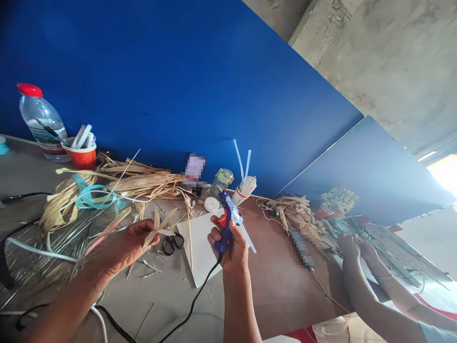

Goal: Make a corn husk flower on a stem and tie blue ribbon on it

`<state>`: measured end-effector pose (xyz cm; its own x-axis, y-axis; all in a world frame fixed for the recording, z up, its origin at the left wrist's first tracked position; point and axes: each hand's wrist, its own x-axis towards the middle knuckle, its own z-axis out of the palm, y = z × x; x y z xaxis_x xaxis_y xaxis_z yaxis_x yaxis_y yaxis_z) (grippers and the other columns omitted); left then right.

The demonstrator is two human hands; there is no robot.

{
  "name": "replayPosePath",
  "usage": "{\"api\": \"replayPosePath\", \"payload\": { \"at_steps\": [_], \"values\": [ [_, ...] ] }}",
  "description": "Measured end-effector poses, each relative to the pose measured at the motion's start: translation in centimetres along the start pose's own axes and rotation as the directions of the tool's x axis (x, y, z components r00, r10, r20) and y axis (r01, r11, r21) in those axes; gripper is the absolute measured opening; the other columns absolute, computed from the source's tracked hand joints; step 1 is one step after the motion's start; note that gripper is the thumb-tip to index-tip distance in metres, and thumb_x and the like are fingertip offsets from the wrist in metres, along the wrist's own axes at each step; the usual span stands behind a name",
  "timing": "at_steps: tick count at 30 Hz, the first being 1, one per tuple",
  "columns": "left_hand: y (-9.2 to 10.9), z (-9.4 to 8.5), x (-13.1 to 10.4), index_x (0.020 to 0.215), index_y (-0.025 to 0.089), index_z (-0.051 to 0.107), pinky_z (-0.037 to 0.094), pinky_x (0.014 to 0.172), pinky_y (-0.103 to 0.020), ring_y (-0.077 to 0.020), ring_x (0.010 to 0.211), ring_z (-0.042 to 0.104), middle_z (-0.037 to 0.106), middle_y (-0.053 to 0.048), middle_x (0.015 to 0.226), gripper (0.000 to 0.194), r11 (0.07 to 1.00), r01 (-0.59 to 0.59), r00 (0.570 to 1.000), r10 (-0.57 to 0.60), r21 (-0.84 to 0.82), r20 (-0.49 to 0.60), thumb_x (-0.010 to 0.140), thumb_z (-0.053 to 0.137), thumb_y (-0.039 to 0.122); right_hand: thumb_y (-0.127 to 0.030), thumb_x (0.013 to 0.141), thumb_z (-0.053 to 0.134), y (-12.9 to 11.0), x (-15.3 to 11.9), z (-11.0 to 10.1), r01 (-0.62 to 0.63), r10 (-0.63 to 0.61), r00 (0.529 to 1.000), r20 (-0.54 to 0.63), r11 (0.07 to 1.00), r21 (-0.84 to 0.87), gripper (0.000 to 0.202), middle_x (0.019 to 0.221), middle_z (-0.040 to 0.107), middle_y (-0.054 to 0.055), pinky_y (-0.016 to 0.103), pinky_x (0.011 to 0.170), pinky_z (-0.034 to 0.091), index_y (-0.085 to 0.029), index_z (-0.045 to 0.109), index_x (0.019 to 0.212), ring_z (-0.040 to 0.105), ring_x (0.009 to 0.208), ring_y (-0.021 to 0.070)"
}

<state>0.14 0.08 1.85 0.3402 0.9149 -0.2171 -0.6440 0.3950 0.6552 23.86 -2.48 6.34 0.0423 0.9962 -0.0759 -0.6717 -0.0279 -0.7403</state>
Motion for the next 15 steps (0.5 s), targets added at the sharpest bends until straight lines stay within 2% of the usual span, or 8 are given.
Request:
{"api": "replayPosePath", "payload": {
  "at_steps": [1,4,8,12,15],
  "values": [
    [-0.2,-0.3,0.1,0.061,0.015,0.069,0.039,0.053,-0.021,-0.0096,0.054,0.049,0.060,0.001,0.057,0.018,0.999,-0.014,0.998,0.012,0.028,0.066,0.049,0.083,0.012,-0.036,0.067,0.071,0.2,0.2,0.2,0.009,-0.008,0.999,0.048,1.000,-0.013,0.028,0.088,0.066,0.005,0.022,0.049,0.037,-0.019,0.067,0.089,0.041,0.047,0.0047],
    [-0.5,-1.4,0.5,0.063,0.016,0.069,0.038,0.054,-0.019,-0.0084,0.054,0.049,0.060,0.003,0.058,0.020,0.998,-0.011,0.997,0.006,0.061,0.081,0.051,0.084,0.013,-0.040,0.065,0.071,1.0,0.8,0.3,0.034,-0.014,0.984,0.176,0.994,-0.108,0.035,0.086,0.067,0.004,0.024,0.048,0.035,-0.019,0.068,0.093,0.035,0.042,0.0034],
    [-0.6,-2.0,0.6,0.065,0.016,0.068,0.035,0.054,-0.017,-0.0070,0.055,0.048,0.058,0.003,0.058,0.021,0.993,-0.002,0.996,-0.008,0.114,0.089,0.053,0.085,0.017,-0.045,0.068,0.071,2.1,1.0,-0.2,0.094,-0.015,0.970,0.241,0.943,-0.318,0.032,0.076,0.068,0.007,0.025,0.045,0.028,-0.015,0.069,0.079,0.035,0.040,0.0056],
    [-0.6,-2.2,0.7,0.068,0.016,0.069,0.035,0.054,-0.017,-0.0073,0.057,0.048,0.059,0.003,0.061,0.020,0.989,0.006,0.996,-0.019,0.148,0.090,0.056,0.084,0.019,-0.054,0.070,0.069,2.2,0.3,-1.1,0.165,-0.042,0.964,0.261,0.867,-0.470,0.039,0.067,0.066,0.008,0.027,0.048,0.032,-0.015,0.068,0.076,0.046,0.050,0.0128],
    [-0.5,-2.2,0.7,0.069,0.017,0.069,0.036,0.056,-0.017,-0.0074,0.058,0.048,0.059,0.003,0.063,0.021,0.985,-0.005,0.997,-0.007,0.173,0.071,0.054,0.084,0.016,-0.060,0.073,0.065,1.8,-0.4,-1.6,0.201,-0.020,0.951,0.309,0.797,-0.569,0.046,0.069,0.066,0.009,0.028,0.052,0.036,-0.016,0.069,0.087,0.054,0.065,0.0193]
  ]
}}
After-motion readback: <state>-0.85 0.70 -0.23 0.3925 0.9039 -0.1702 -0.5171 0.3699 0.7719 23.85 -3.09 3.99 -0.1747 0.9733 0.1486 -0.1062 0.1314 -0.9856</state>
